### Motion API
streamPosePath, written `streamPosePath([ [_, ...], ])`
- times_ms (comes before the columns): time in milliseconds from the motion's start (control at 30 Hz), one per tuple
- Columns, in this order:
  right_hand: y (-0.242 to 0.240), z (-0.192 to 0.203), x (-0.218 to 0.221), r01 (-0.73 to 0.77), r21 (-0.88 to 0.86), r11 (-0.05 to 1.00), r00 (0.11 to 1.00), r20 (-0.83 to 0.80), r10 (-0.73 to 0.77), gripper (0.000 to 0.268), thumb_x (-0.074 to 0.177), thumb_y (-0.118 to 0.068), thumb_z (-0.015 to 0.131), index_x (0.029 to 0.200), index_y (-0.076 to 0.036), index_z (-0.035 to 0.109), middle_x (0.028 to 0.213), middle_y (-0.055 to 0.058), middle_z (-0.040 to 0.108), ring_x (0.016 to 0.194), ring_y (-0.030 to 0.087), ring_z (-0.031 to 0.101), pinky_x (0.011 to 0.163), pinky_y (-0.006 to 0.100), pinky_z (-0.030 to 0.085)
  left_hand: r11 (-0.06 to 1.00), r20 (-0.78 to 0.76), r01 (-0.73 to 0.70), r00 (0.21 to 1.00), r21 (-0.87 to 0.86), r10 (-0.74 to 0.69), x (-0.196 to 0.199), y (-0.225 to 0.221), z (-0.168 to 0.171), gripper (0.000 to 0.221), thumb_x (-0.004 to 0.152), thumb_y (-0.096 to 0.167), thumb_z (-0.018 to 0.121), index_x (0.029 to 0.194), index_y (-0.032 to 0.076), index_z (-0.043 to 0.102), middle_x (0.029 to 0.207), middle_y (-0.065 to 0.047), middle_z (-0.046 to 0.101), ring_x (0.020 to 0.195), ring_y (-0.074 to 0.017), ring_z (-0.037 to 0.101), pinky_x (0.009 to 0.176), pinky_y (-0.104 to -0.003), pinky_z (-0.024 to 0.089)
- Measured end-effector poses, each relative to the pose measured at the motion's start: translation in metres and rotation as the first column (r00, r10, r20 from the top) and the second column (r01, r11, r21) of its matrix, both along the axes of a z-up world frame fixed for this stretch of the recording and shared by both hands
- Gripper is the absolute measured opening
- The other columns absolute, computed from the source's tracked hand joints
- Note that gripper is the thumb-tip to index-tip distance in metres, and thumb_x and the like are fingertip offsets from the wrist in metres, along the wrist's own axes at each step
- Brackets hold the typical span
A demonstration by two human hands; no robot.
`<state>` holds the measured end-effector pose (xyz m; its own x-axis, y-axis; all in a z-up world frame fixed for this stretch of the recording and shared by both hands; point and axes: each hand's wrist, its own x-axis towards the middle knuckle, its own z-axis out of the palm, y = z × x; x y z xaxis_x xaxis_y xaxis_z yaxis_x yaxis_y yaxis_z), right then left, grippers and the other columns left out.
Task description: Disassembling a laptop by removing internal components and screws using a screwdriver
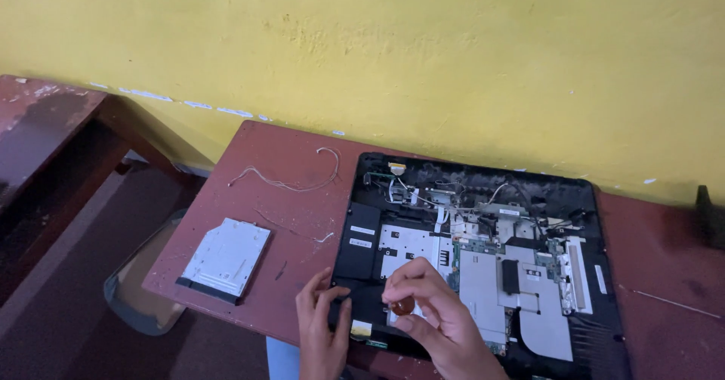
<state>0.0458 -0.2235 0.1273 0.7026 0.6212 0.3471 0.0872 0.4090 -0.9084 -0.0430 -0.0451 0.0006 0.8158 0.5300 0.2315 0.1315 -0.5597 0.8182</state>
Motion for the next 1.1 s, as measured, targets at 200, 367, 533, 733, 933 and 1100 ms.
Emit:
streamPosePath([
  [200, -0.01, -0.001, 0.011, 0.033, -0.039, 0.999, 0.974, 0.227, -0.023, 0.03, 0.109, -0.024, 0.056, 0.137, -0.012, 0.057, 0.115, 0.015, 0.068, 0.106, 0.028, 0.067, 0.091, 0.036, 0.052, 0.997, 0.025, 0.009, 1.0, -0.072, -0.008, 0.0, -0.005, -0.006, 0.015, 0.1, 0.018, 0.059, 0.109, 0.012, 0.07, 0.144, -0.01, 0.051, 0.135, -0.0298, 0.049, 0.105, -0.045, 0.045],
  [367, -0.015, -0.004, 0.012, -0.074, 0.084, 0.994, 0.986, 0.156, 0.06, 0.025, 0.115, -0.014, 0.044, 0.135, -0.015, 0.059, 0.124, 0.02, 0.063, 0.113, 0.032, 0.065, 0.097, 0.04, 0.058, 0.998, 0.136, -0.057, 0.989, 0.012, 0.055, 0.001, -0.01, -0.013, 0.013, 0.1, 0.013, 0.06, 0.109, 0.01, 0.069, 0.14, -0.012, 0.053, 0.131, -0.0338, 0.055, 0.104, -0.047, 0.049],
  [533, -0.013, -0.003, 0.009, -0.08, 0.113, 0.99, 0.989, 0.137, 0.065, 0.023, 0.112, -0.011, 0.05, 0.134, -0.012, 0.058, 0.124, 0.02, 0.062, 0.113, 0.032, 0.064, 0.099, 0.043, 0.058, 0.997, 0.135, -0.064, 0.989, 0.029, 0.06, -0.003, -0.012, -0.016, 0.012, 0.102, 0.013, 0.058, 0.108, 0.011, 0.068, 0.139, -0.013, 0.053, 0.131, -0.0353, 0.056, 0.101, -0.048, 0.052],
  [733, -0.01, -0.002, 0.012, 0.031, -0.025, 0.999, 0.955, 0.295, -0.022, 0.03, 0.104, -0.002, 0.061, 0.127, -0.021, 0.059, 0.123, 0.011, 0.054, 0.11, 0.029, 0.071, 0.095, 0.038, 0.062, 0.996, 0.153, -0.074, 0.986, 0.059, 0.064, -0.003, -0.013, -0.019, 0.013, 0.103, 0.015, 0.057, 0.107, 0.012, 0.069, 0.139, -0.012, 0.053, 0.13, -0.0342, 0.057, 0.096, -0.046, 0.055],
  [933, -0.012, 0.011, 0.012, 0.174, -0.197, 0.965, 0.843, 0.535, -0.043, 0.029, 0.11, -0.008, 0.049, 0.137, -0.019, 0.053, 0.127, 0.017, 0.069, 0.115, 0.031, 0.071, 0.095, 0.036, 0.064, 0.994, 0.165, -0.087, 0.983, 0.067, 0.075, -0.003, -0.013, -0.02, 0.012, 0.103, 0.014, 0.058, 0.107, 0.013, 0.069, 0.14, -0.012, 0.053, 0.129, -0.0348, 0.059, 0.091, -0.045, 0.058],
  [1100, -0.01, 0.009, 0.009, 0.143, -0.184, 0.972, 0.896, 0.441, -0.048, 0.031, 0.112, -0.009, 0.046, 0.141, -0.016, 0.049, 0.134, 0.022, 0.063, 0.126, 0.036, 0.069, 0.1, 0.039, 0.068, 0.993, 0.164, -0.092, 0.983, 0.075, 0.079, -0.002, -0.013, -0.018, 0.011, 0.102, 0.011, 0.059, 0.105, 0.014, 0.069, 0.138, -0.012, 0.055, 0.128, -0.0337, 0.06, 0.089, -0.043, 0.059],
])
